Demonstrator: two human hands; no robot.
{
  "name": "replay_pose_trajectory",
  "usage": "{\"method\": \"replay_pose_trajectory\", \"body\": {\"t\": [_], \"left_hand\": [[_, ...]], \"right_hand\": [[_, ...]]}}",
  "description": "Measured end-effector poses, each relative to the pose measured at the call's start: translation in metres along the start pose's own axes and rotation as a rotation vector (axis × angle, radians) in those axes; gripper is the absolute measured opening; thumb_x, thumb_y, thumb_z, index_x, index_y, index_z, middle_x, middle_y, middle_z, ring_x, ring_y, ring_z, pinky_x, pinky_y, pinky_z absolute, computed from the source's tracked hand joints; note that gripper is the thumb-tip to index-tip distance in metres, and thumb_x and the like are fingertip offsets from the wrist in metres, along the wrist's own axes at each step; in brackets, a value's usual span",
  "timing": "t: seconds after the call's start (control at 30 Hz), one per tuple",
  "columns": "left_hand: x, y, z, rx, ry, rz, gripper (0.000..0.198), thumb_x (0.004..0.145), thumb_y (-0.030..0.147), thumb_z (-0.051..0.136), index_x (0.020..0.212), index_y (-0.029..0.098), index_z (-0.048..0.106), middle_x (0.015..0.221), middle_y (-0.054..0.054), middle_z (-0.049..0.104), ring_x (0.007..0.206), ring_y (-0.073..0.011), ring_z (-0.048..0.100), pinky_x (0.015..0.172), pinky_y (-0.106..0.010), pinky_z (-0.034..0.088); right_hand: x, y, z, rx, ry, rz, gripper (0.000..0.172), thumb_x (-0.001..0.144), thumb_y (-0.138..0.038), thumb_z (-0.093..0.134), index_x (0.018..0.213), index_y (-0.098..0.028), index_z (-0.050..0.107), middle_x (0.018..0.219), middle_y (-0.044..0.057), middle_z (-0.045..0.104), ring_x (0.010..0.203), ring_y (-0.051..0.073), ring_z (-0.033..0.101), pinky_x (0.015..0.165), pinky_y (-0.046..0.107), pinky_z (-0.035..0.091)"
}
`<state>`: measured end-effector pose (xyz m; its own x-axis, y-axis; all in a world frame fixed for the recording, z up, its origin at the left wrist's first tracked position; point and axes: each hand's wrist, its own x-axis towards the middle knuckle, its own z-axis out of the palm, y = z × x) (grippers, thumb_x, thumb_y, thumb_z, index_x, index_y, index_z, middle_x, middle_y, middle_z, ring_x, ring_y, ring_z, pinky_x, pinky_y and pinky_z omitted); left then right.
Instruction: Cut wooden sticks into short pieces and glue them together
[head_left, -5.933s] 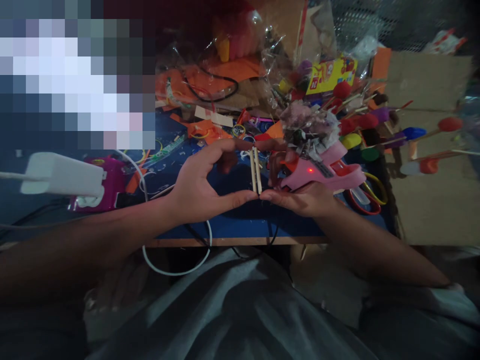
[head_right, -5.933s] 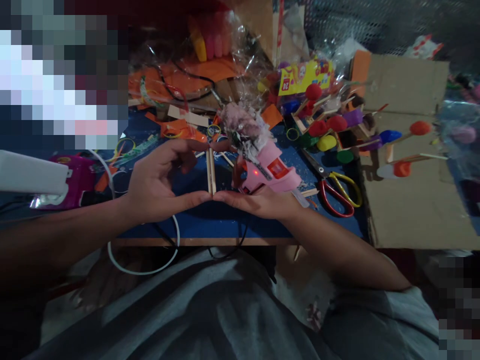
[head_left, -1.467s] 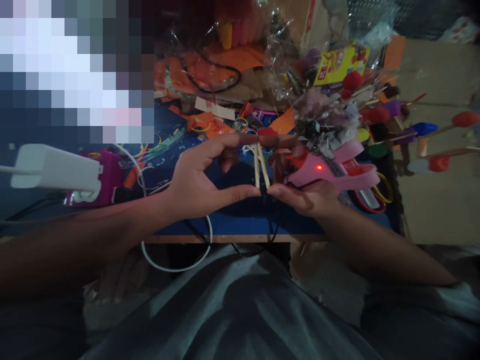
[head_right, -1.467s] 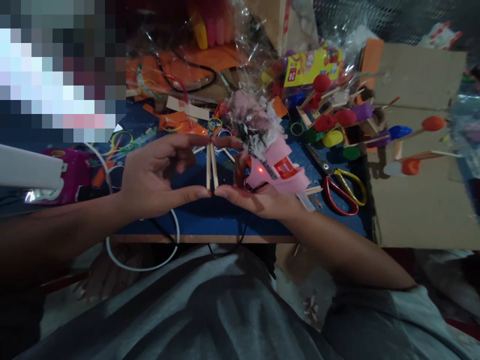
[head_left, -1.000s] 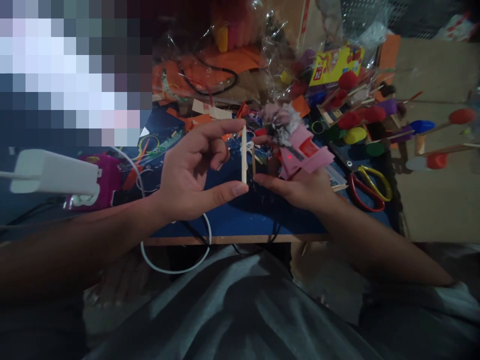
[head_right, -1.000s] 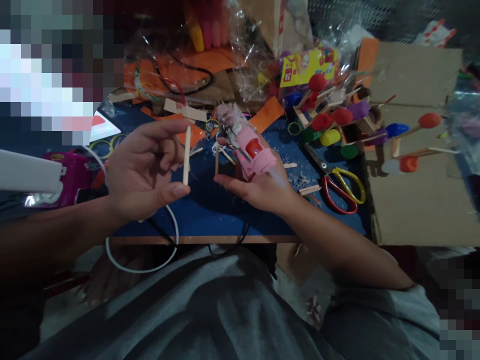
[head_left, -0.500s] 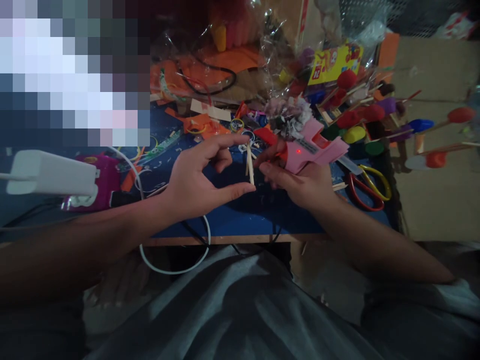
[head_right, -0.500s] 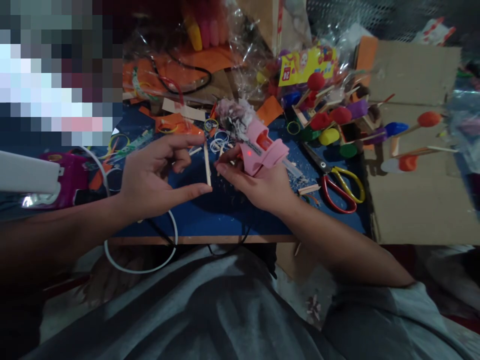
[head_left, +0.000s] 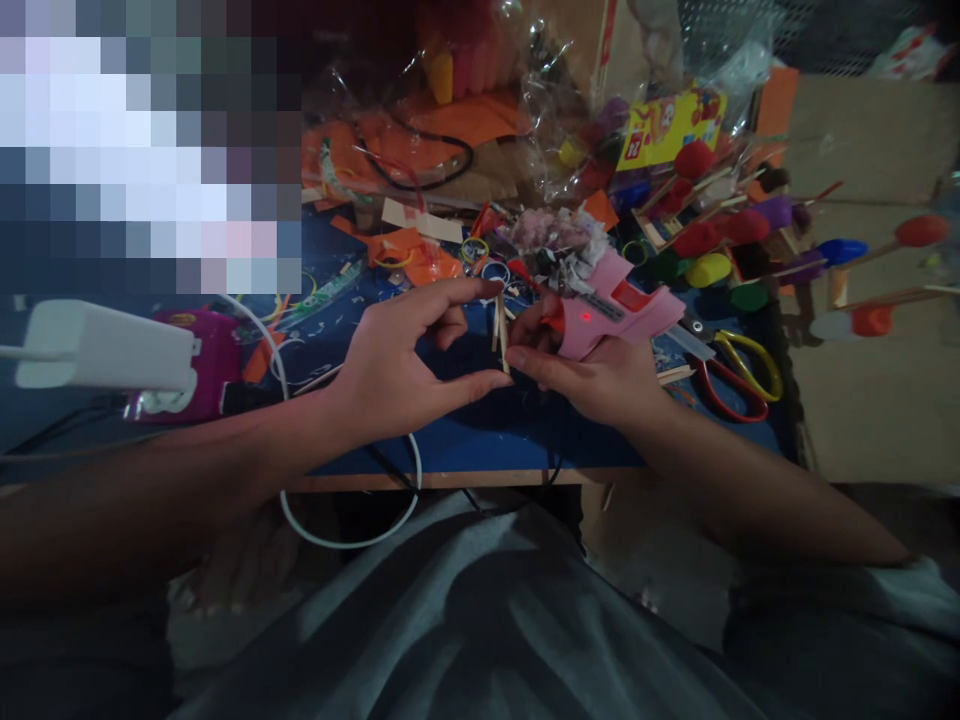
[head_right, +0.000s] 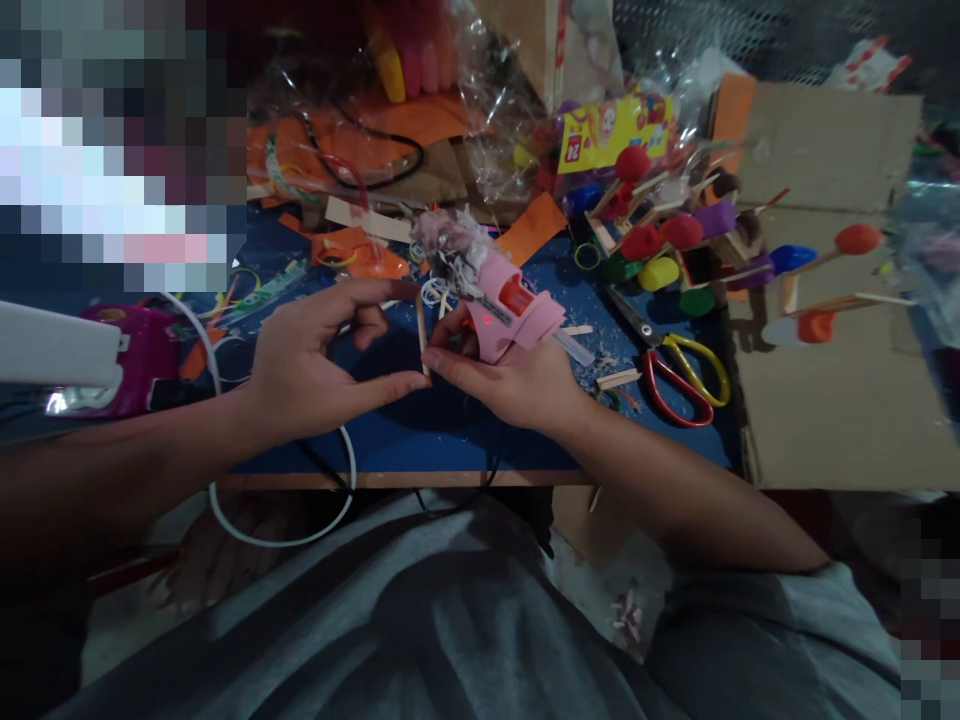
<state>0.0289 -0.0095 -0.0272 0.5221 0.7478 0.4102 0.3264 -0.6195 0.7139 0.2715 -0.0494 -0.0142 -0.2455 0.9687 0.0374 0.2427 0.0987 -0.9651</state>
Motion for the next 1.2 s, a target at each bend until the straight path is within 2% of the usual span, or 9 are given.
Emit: {"method": "replay_pose_trajectory", "body": {"t": [0.2, 0.33, 0.43, 0.57, 0.67, 0.77, 0.9, 1.03, 1.2], "left_hand": [[0.0, 0.0, 0.0, 0.005, 0.003, 0.0, 0.066, 0.083, 0.053, 0.1, 0.14, 0.029, 0.078, 0.079, 0.006, 0.063, 0.066, -0.015, 0.054, 0.07, -0.032, 0.052], [0.001, 0.001, 0.0, -0.003, 0.001, 0.013, 0.064, 0.084, 0.05, 0.099, 0.14, 0.027, 0.077, 0.081, 0.005, 0.063, 0.068, -0.0151, 0.056, 0.071, -0.032, 0.053], [0.0, 0.002, 0.0, -0.018, -0.011, 0.007, 0.063, 0.085, 0.049, 0.098, 0.14, 0.029, 0.077, 0.081, 0.005, 0.063, 0.069, -0.0157, 0.057, 0.071, -0.033, 0.053], [0.0, 0.003, 0.001, -0.019, -0.012, 0.014, 0.063, 0.084, 0.048, 0.098, 0.141, 0.03, 0.076, 0.079, 0.006, 0.059, 0.065, -0.0142, 0.053, 0.069, -0.032, 0.052], [0.0, 0.004, 0.0, -0.028, -0.026, 0.017, 0.063, 0.084, 0.046, 0.097, 0.141, 0.029, 0.076, 0.078, 0.007, 0.058, 0.065, -0.0136, 0.052, 0.069, -0.031, 0.052], [0.001, 0.005, 0.0, -0.054, -0.048, 0.035, 0.065, 0.083, 0.043, 0.097, 0.142, 0.029, 0.075, 0.079, 0.007, 0.058, 0.066, -0.0134, 0.053, 0.069, -0.03, 0.052], [0.001, 0.005, 0.0, -0.056, -0.028, 0.028, 0.064, 0.084, 0.042, 0.097, 0.142, 0.027, 0.075, 0.08, 0.007, 0.058, 0.067, -0.0128, 0.053, 0.07, -0.029, 0.052], [0.0, 0.005, 0.0, -0.046, -0.024, 0.013, 0.064, 0.085, 0.046, 0.098, 0.141, 0.026, 0.076, 0.08, 0.006, 0.059, 0.068, -0.0136, 0.054, 0.07, -0.03, 0.051], [0.0, 0.004, 0.001, -0.047, -0.032, 0.0, 0.065, 0.083, 0.05, 0.099, 0.14, 0.026, 0.076, 0.08, 0.006, 0.06, 0.069, -0.014, 0.054, 0.07, -0.03, 0.05]], "right_hand": [[-0.002, 0.003, 0.0, 0.022, 0.0, 0.012, 0.044, 0.093, -0.064, 0.091, 0.09, -0.026, 0.069, 0.08, -0.001, 0.069, 0.061, 0.015, 0.059, 0.061, 0.033, 0.055], [-0.001, 0.006, -0.001, -0.05, -0.015, -0.027, 0.033, 0.101, -0.053, 0.083, 0.09, -0.026, 0.067, 0.083, -0.001, 0.068, 0.075, 0.017, 0.066, 0.071, 0.033, 0.058], [0.0, 0.009, -0.001, -0.068, 0.003, -0.05, 0.035, 0.103, -0.058, 0.078, 0.093, -0.027, 0.066, 0.087, 0.0, 0.068, 0.079, 0.019, 0.067, 0.069, 0.033, 0.059], [-0.001, 0.012, 0.001, -0.032, 0.109, -0.046, 0.04, 0.103, -0.065, 0.078, 0.098, -0.028, 0.064, 0.086, -0.001, 0.066, 0.066, 0.016, 0.06, 0.062, 0.033, 0.056], [-0.002, 0.013, 0.003, 0.005, 0.229, -0.021, 0.043, 0.1, -0.066, 0.082, 0.103, -0.03, 0.06, 0.095, 0.001, 0.071, 0.059, 0.013, 0.055, 0.057, 0.033, 0.055], [-0.002, 0.014, 0.003, 0.035, 0.283, -0.024, 0.05, 0.096, -0.073, 0.082, 0.103, -0.03, 0.057, 0.103, 0.003, 0.074, 0.058, 0.013, 0.054, 0.055, 0.034, 0.055], [-0.003, 0.011, 0.001, 0.048, 0.183, -0.009, 0.057, 0.09, -0.079, 0.087, 0.104, -0.029, 0.064, 0.099, 0.003, 0.074, 0.058, 0.013, 0.053, 0.051, 0.033, 0.048], [-0.003, 0.008, 0.0, -0.021, 0.006, -0.02, 0.049, 0.093, -0.073, 0.089, 0.095, -0.027, 0.071, 0.088, 0.001, 0.071, 0.064, 0.015, 0.055, 0.056, 0.032, 0.049], [-0.002, 0.01, 0.0, -0.014, 0.052, -0.041, 0.047, 0.1, -0.074, 0.079, 0.098, -0.028, 0.069, 0.09, 0.0, 0.069, 0.072, 0.017, 0.061, 0.063, 0.033, 0.057]]}}
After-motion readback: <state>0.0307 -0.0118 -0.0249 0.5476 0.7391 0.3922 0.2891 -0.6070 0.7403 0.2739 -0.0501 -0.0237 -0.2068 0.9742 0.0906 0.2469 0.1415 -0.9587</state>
